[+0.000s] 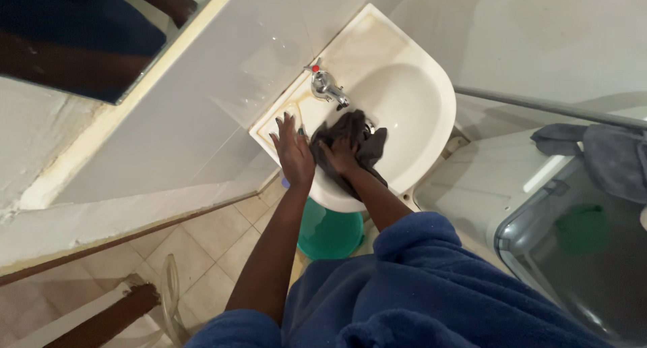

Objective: The person wipes the surfaces and hardware of a bathroom sink using a cloth, then sprays the hardware with a liquid from a bottle and continues wiping.

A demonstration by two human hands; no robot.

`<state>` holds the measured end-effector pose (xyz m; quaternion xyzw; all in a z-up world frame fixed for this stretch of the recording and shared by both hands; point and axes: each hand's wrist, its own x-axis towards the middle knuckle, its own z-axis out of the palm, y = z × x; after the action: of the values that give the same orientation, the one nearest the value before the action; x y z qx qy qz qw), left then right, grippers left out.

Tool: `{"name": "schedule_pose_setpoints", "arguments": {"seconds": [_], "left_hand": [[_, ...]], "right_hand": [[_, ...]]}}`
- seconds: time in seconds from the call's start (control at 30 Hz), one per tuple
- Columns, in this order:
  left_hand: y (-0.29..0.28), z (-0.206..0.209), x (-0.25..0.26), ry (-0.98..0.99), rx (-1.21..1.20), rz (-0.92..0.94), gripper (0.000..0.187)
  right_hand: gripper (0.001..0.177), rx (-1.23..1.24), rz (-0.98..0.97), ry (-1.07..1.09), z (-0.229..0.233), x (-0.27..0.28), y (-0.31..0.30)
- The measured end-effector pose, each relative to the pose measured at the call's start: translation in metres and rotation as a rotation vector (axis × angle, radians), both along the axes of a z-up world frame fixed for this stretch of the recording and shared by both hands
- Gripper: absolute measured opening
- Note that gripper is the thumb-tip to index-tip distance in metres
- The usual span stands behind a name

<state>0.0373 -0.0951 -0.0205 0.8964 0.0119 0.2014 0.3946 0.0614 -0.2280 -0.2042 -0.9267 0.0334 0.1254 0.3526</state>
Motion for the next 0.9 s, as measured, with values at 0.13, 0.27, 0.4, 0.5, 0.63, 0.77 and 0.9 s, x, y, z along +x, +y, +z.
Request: {"name": "schedule_pose_setpoints", "arguments": {"seconds": [0.13, 0.27, 0.4, 0.5, 0.63, 0.77, 0.9], "left_hand": [[-0.005, 0.001, -0.001, -0.005, 0.004, -0.016, 0.044], [-0.001, 0.006, -0.006, 0.017, -0.063, -0.047, 0.047], [0.006, 0.012, 0.002, -0.028, -0.186, -0.023, 0.052], [0.001, 0.011, -0.007, -0.002, -0.234, -0.026, 0.051], [0.002, 0.012, -0.003, -0.014, -0.251, -0.037, 0.052], [0.001, 0.01, -0.008, -0.039, -0.268, -0.048, 0.054], [-0.002, 0.011, -0.01, -0.003, -0.275, -0.029, 0.056]], "right_hand": [[0.086, 0.291, -0.438, -0.451, 0.035, 0.028, -0.004], [0.082, 0.358, -0.218, -0.402, 0.05, -0.016, 0.035], [0.077, 0.335, 0.018, -0.388, 0.056, -0.024, 0.062], [0.074, 0.305, -0.091, -0.392, 0.051, 0.01, 0.043], [0.07, 0.288, -0.233, -0.387, 0.049, 0.047, 0.026], [0.066, 0.27, -0.105, -0.394, 0.051, 0.004, 0.032], [0.061, 0.277, -0.158, -0.397, 0.051, 0.018, 0.032]]}}
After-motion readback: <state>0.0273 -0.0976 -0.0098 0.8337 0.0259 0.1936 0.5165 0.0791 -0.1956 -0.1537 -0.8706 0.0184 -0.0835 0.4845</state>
